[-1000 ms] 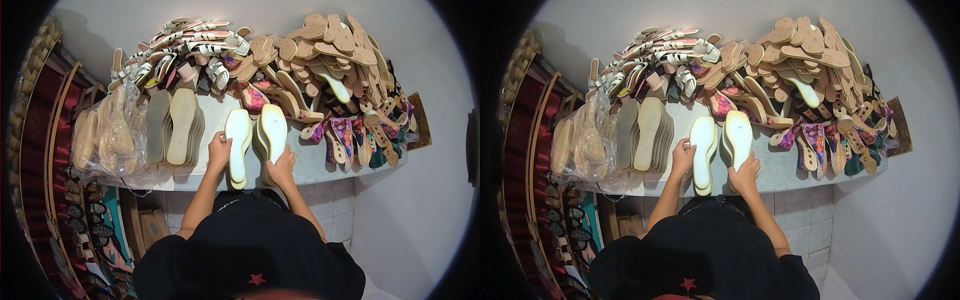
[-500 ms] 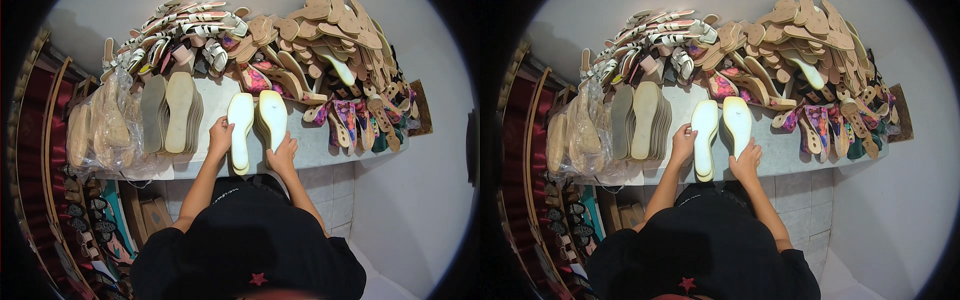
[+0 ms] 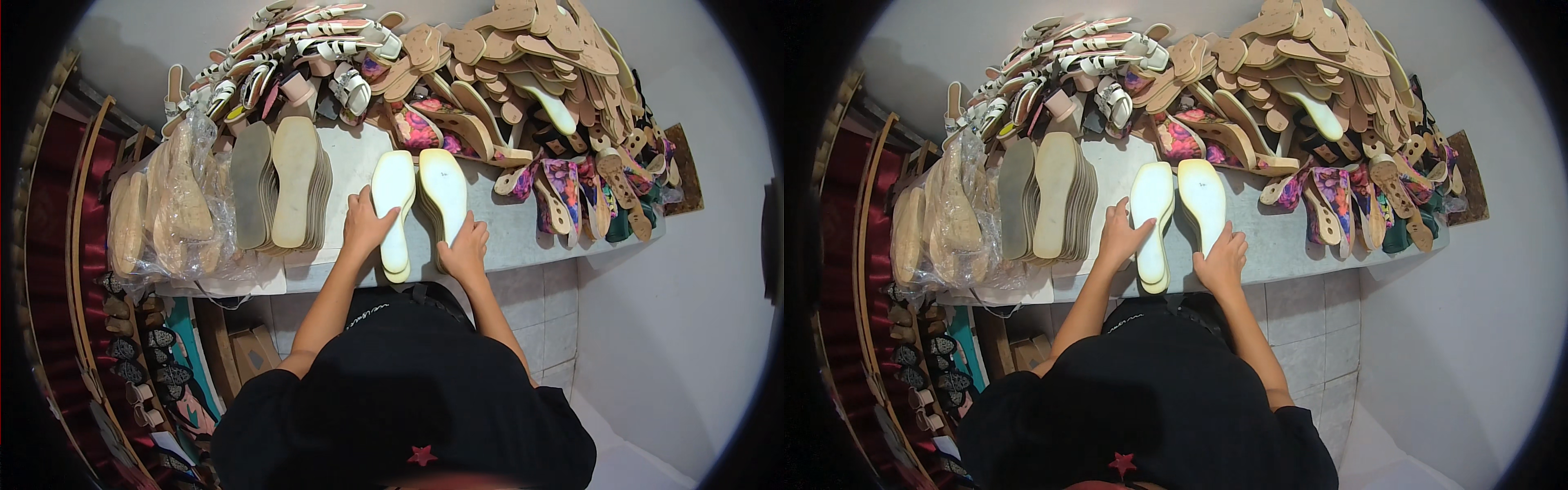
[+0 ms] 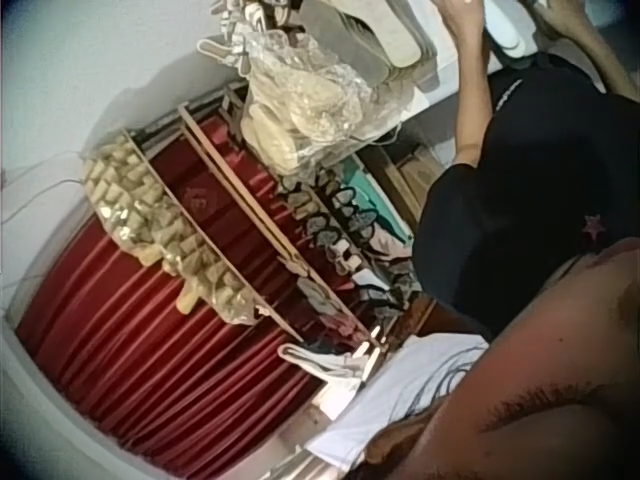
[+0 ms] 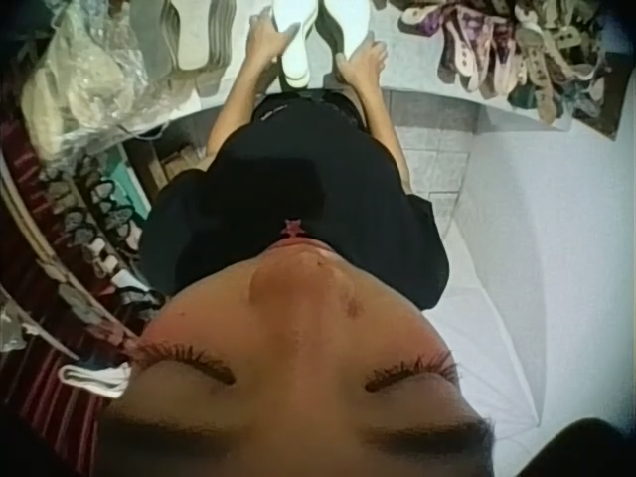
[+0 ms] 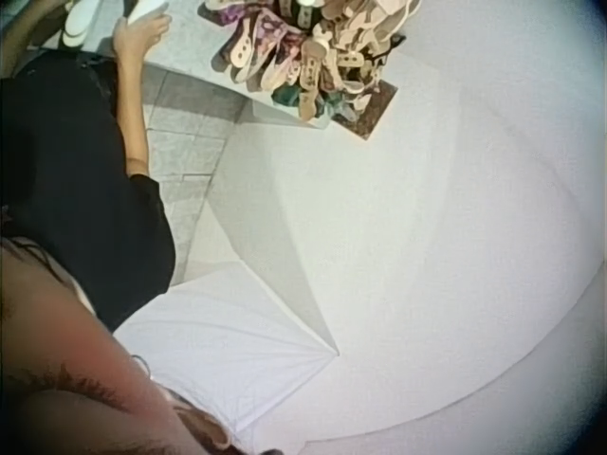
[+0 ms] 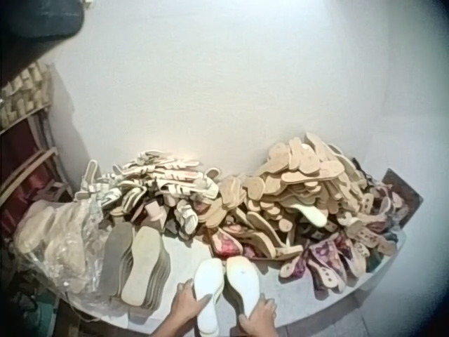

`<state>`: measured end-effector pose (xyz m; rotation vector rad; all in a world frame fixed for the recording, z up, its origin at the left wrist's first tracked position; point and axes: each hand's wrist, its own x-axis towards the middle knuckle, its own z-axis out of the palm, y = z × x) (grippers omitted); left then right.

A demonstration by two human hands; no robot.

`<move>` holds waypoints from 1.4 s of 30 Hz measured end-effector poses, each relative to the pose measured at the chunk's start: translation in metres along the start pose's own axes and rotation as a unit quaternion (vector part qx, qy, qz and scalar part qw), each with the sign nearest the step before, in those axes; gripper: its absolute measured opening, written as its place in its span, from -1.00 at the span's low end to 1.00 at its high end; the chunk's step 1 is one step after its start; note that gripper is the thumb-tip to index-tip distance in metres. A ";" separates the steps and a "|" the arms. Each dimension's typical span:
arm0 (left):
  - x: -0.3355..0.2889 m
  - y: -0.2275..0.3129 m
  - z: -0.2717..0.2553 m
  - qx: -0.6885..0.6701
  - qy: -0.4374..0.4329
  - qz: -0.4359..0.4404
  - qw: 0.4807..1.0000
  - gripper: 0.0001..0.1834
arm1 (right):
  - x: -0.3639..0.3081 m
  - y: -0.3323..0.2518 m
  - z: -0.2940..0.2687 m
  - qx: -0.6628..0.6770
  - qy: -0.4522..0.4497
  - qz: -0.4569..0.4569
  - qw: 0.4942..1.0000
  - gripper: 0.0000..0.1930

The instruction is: Sorting and stacking various shoe insoles and soles on a workbench.

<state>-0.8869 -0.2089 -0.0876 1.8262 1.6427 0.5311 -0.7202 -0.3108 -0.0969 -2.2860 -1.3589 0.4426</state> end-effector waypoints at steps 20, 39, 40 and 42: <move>0.010 -0.070 -0.002 -0.256 -0.198 0.152 0.934 -0.09 | -0.017 -0.080 0.025 -0.008 -0.081 -0.182 0.980 -0.07; -0.026 -0.076 -0.010 -0.053 -0.204 0.278 0.937 0.51 | -0.039 -0.063 0.031 0.058 -0.061 -0.185 0.979 -0.23; -0.028 -0.078 -0.006 -0.054 -0.203 0.278 0.937 0.51 | -0.038 -0.060 0.032 0.068 -0.045 -0.200 0.976 -0.27; -0.032 -0.078 -0.001 -0.080 -0.193 0.247 0.946 0.53 | -0.034 -0.048 0.038 0.077 -0.027 -0.212 0.974 -0.31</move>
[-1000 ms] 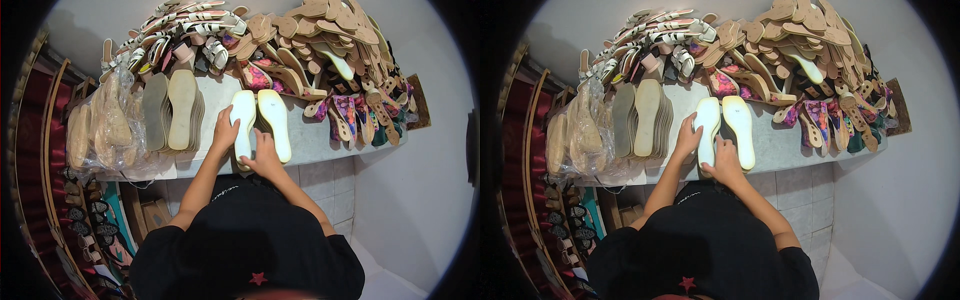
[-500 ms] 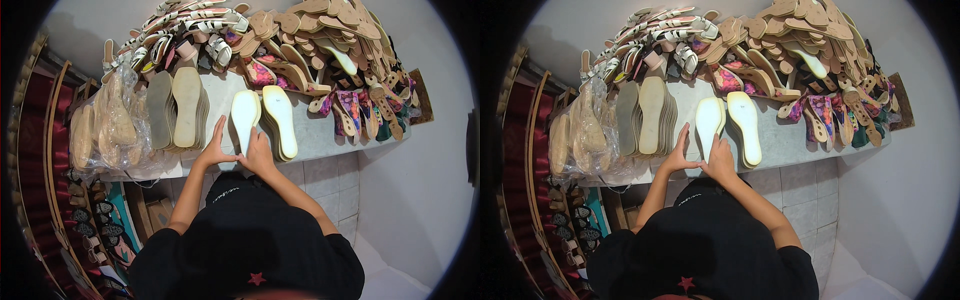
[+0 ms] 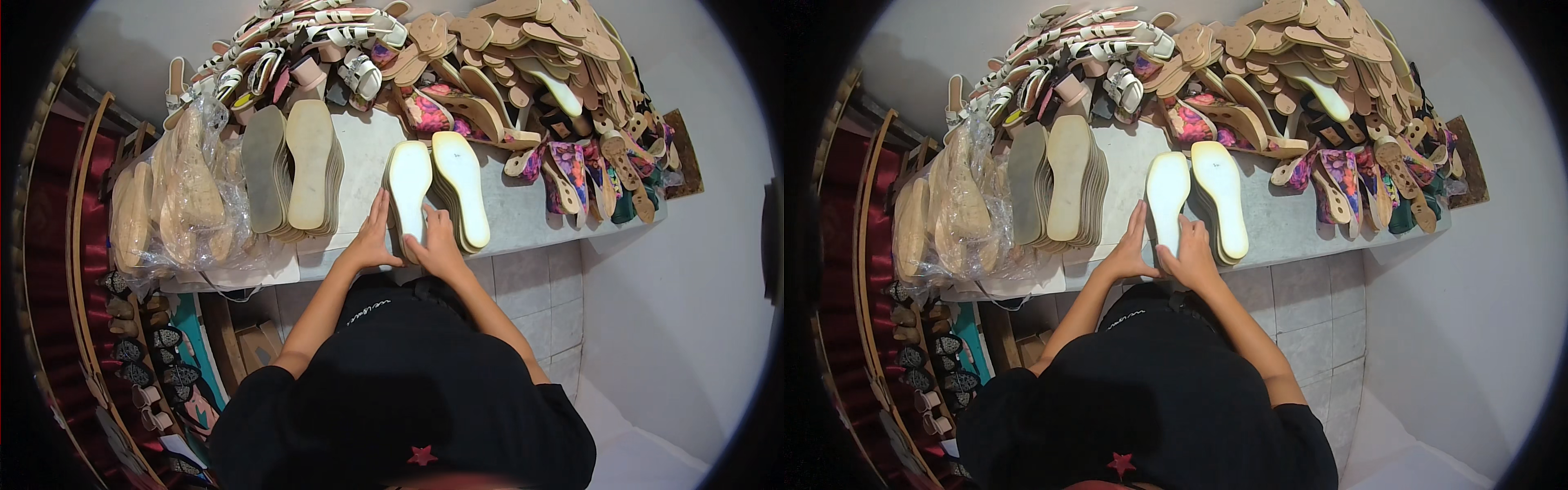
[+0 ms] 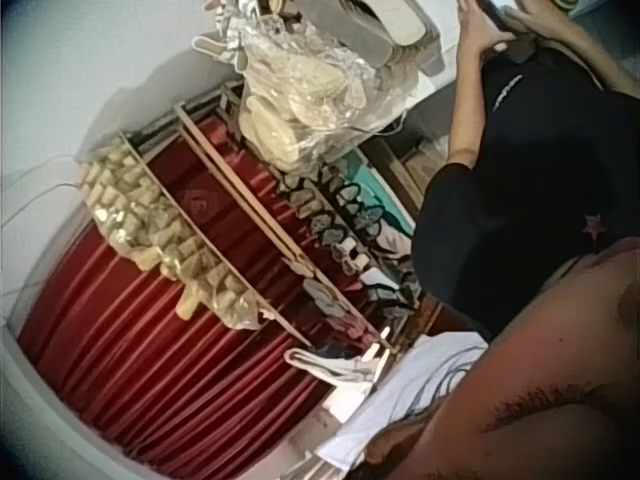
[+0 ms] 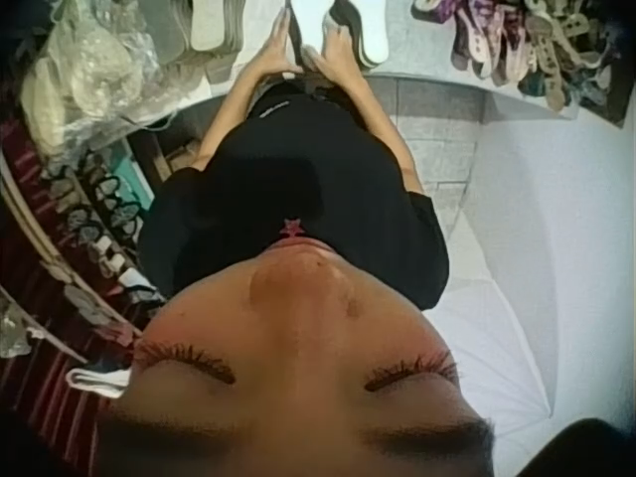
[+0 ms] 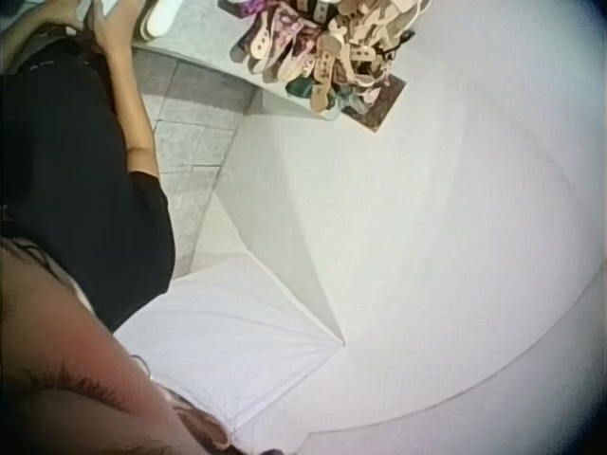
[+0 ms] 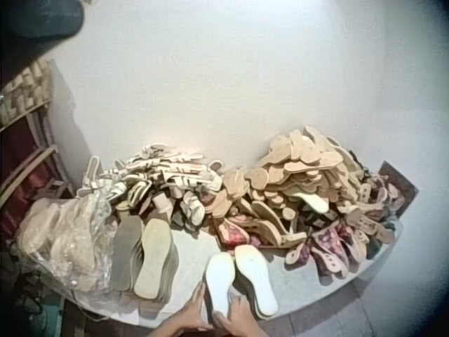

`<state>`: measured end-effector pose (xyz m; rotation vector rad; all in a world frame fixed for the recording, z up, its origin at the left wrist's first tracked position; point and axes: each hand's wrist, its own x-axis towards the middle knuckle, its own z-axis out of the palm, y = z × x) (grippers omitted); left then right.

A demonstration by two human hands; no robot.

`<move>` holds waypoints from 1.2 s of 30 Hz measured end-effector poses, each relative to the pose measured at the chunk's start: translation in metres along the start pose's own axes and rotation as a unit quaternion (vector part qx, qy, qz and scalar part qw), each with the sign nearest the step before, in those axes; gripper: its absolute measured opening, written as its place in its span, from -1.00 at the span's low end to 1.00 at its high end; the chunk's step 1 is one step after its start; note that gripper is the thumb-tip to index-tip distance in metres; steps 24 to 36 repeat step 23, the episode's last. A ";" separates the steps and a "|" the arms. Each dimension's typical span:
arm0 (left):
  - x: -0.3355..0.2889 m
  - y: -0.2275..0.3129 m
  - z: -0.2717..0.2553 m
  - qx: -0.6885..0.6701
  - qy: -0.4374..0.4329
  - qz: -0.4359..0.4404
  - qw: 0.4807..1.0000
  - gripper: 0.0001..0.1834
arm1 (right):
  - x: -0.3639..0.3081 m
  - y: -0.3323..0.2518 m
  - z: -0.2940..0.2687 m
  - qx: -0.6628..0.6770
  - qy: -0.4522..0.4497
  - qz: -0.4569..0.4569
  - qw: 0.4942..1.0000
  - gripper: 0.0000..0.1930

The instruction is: Sorting and stacking various shoe insoles and soles on a workbench.

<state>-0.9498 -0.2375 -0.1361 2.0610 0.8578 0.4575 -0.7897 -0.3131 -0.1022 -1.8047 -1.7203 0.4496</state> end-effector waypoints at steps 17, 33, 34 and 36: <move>0.004 0.015 0.000 0.010 -0.015 0.023 1.000 0.46 | 0.003 0.029 0.002 0.200 -0.128 0.130 0.963 -0.41; 0.011 -0.010 0.005 -0.128 0.034 0.043 0.990 0.15 | 0.000 0.029 0.004 0.192 -0.123 0.133 0.965 -0.38; 0.011 -0.010 0.005 -0.128 0.034 0.043 0.990 0.15 | 0.000 0.029 0.004 0.192 -0.123 0.133 0.965 -0.38; 0.011 -0.010 0.005 -0.128 0.034 0.043 0.990 0.15 | 0.000 0.029 0.004 0.192 -0.123 0.133 0.965 -0.38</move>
